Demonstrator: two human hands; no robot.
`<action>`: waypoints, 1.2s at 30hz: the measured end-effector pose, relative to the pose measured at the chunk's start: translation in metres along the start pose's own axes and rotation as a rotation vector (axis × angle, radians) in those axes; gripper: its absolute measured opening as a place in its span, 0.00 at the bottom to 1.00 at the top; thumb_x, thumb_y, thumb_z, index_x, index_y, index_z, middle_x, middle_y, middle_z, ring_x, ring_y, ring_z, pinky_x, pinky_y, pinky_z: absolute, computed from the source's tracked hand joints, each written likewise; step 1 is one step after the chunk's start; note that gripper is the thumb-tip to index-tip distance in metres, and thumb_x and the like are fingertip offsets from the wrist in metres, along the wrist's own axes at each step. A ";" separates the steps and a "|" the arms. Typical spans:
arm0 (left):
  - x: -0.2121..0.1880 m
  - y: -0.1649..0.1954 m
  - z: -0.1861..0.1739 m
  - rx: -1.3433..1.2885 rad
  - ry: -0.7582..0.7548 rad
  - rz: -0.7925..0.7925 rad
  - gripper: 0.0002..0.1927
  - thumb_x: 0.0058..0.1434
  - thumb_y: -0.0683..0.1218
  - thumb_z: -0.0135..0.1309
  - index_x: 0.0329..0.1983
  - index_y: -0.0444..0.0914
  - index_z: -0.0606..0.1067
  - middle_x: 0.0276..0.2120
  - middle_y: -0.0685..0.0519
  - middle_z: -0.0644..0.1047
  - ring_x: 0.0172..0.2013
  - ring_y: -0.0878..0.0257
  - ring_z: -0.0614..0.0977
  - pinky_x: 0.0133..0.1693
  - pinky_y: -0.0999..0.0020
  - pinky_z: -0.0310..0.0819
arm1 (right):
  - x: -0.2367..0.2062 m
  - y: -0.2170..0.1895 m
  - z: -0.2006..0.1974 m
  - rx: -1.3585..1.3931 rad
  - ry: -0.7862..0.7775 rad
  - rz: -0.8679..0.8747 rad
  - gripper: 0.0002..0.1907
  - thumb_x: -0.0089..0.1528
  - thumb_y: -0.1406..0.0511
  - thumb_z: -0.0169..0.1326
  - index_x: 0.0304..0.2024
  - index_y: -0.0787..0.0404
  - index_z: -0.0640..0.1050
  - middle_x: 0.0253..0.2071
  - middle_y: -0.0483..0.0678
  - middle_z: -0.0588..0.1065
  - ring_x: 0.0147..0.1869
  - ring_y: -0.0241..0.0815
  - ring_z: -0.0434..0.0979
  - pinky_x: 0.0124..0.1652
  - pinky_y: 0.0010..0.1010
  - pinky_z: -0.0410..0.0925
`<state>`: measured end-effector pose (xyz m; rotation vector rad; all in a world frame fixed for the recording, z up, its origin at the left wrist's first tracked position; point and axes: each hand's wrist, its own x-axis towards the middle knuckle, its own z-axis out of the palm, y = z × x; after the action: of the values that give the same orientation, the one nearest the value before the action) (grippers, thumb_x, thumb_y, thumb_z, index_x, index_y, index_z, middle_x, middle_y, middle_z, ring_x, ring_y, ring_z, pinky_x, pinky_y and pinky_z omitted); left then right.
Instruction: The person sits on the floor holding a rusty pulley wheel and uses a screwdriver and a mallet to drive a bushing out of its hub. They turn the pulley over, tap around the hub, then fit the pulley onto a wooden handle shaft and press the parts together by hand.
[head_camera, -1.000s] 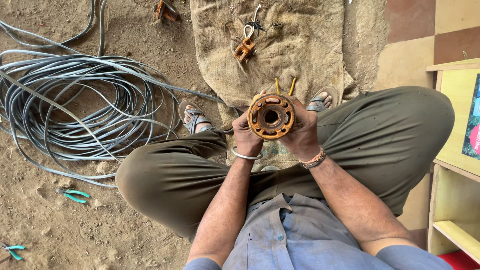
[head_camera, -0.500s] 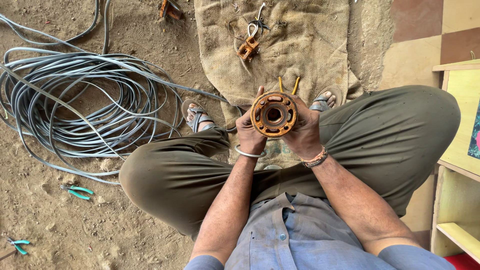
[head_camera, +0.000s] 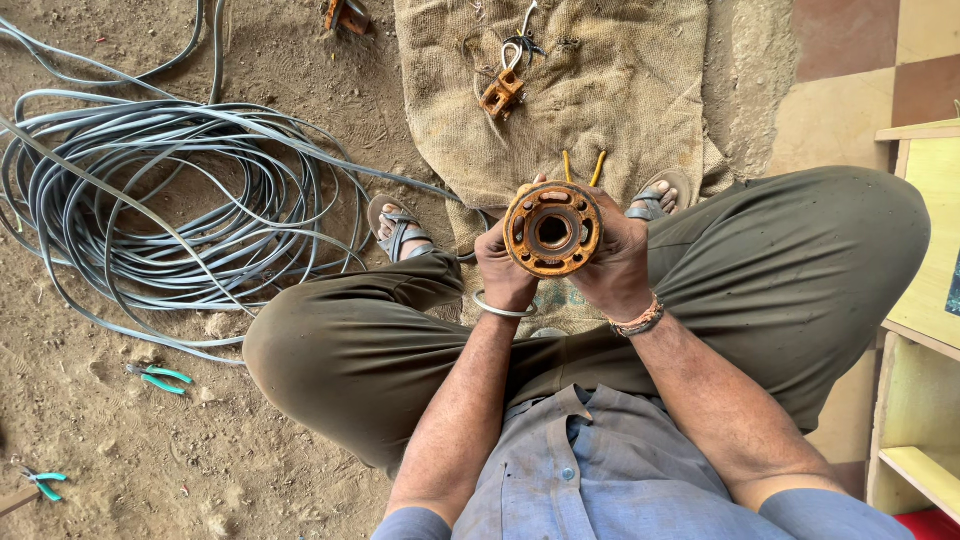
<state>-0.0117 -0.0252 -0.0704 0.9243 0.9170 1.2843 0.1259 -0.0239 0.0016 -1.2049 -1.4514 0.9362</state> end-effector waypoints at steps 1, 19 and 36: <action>-0.001 -0.001 0.000 -0.007 0.008 -0.018 0.27 0.63 0.40 0.66 0.64 0.33 0.74 0.66 0.41 0.73 0.67 0.57 0.75 0.69 0.61 0.70 | 0.000 0.000 0.000 0.010 -0.004 0.019 0.22 0.61 0.69 0.69 0.55 0.68 0.79 0.59 0.54 0.77 0.59 0.38 0.81 0.58 0.28 0.76; 0.003 0.002 0.002 0.166 0.019 0.009 0.23 0.61 0.37 0.64 0.60 0.37 0.77 0.72 0.48 0.68 0.76 0.58 0.61 0.71 0.60 0.67 | -0.006 0.018 -0.001 -0.018 -0.078 0.196 0.27 0.61 0.68 0.68 0.61 0.66 0.75 0.52 0.49 0.82 0.54 0.35 0.84 0.54 0.25 0.78; 0.000 -0.010 -0.006 0.183 -0.010 -0.013 0.22 0.64 0.37 0.62 0.62 0.36 0.76 0.69 0.48 0.71 0.73 0.60 0.67 0.70 0.63 0.70 | 0.006 0.001 -0.007 0.339 -0.352 0.192 0.39 0.58 0.76 0.61 0.71 0.64 0.63 0.72 0.49 0.67 0.77 0.40 0.66 0.75 0.34 0.61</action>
<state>-0.0136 -0.0259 -0.0817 1.0639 1.0435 1.1979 0.1333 -0.0178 0.0031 -0.9691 -1.3850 1.5203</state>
